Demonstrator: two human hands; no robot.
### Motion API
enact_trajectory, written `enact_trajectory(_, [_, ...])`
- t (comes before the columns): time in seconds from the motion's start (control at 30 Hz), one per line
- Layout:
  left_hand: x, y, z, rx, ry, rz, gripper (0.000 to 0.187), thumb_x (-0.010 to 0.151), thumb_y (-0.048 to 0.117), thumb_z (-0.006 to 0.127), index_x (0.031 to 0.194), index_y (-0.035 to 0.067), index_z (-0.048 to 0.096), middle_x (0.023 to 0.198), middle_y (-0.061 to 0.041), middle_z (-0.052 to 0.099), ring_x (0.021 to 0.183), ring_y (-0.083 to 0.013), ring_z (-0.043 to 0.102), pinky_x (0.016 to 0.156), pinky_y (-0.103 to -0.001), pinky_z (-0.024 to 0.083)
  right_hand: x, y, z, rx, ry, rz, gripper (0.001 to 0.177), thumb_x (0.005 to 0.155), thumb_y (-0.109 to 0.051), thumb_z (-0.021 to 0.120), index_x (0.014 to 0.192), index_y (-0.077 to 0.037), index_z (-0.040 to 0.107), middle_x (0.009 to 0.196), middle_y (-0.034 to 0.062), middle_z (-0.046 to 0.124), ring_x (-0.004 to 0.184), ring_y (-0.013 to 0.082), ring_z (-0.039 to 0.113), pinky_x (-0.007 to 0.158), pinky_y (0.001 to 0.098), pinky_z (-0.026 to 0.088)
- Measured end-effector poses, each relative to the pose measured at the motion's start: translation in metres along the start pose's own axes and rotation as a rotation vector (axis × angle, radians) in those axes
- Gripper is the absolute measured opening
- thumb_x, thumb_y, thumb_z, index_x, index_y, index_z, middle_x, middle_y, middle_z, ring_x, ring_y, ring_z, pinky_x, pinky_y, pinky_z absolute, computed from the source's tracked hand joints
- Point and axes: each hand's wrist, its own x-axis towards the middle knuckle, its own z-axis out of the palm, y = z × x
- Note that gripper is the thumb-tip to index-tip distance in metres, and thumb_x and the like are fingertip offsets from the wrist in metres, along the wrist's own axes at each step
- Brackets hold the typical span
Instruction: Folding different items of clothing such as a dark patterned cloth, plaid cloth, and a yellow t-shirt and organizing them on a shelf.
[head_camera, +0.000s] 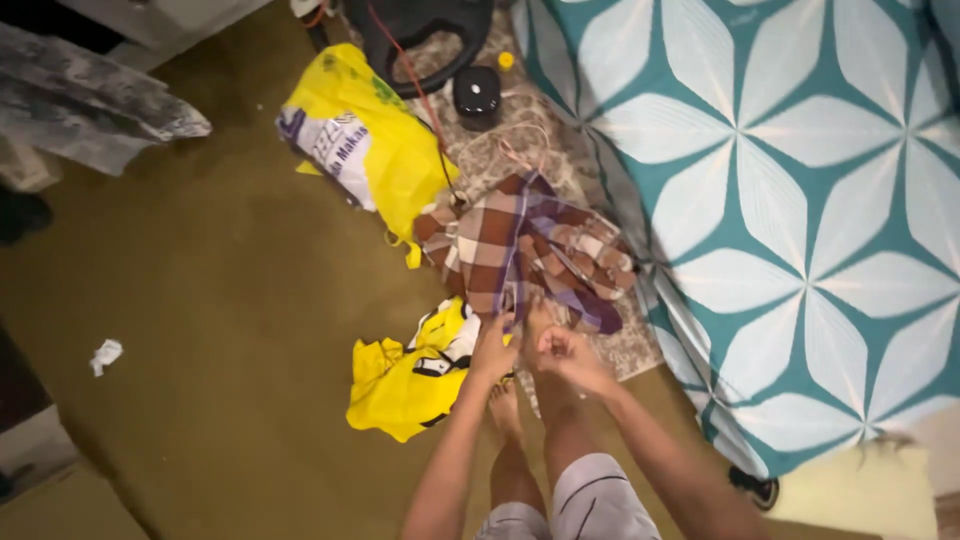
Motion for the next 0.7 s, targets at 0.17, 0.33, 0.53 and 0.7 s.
enact_trajectory(0.17, [-0.011,-0.047,0.040,-0.009,0.041,-0.188,0.043,0.083,0.015,0.073,0.124,0.004,0.066,0.121,-0.024,0.069,0.118,-0.0407,0.063,0.104,-0.044,0.047,0.010,0.092,-0.022,0.033,0.177,-0.044,0.017,0.088,0.003,0.068,0.101,-0.008,0.066,0.094,-0.0028,0.065,0.088,0.0076,0.062,0.081,0.0236,0.050])
enact_trajectory(0.33, [0.043,-0.156,0.099,0.176,0.042,-0.411,0.051,0.082,0.029,0.075,0.129,0.013,0.064,0.124,-0.021,0.067,0.117,-0.0408,0.061,0.101,-0.047,0.048,0.040,0.163,-0.042,0.126,0.362,-0.019,0.015,0.093,0.003,0.062,0.105,-0.005,0.066,0.099,-0.0001,0.068,0.092,0.0098,0.064,0.084,0.0259,0.052])
enact_trajectory(0.53, [0.125,-0.230,0.180,0.342,0.270,-0.611,0.051,0.079,0.043,0.080,0.127,0.032,0.068,0.157,-0.034,0.023,0.136,-0.0499,0.031,0.108,-0.053,0.036,0.074,0.171,-0.077,0.010,0.349,-0.050,0.019,0.095,0.001,0.060,0.112,-0.003,0.066,0.108,0.0018,0.071,0.100,0.0096,0.066,0.090,0.0245,0.052])
enact_trajectory(0.7, [0.198,-0.268,0.161,0.369,0.441,-0.735,0.052,0.070,0.043,0.087,0.119,0.030,0.072,0.159,-0.022,0.027,0.143,-0.0402,0.021,0.108,-0.065,0.025,0.091,0.140,-0.102,-0.105,0.310,0.007,0.018,0.099,-0.005,0.060,0.116,-0.004,0.066,0.109,0.0010,0.072,0.098,0.0090,0.065,0.086,0.0243,0.052])
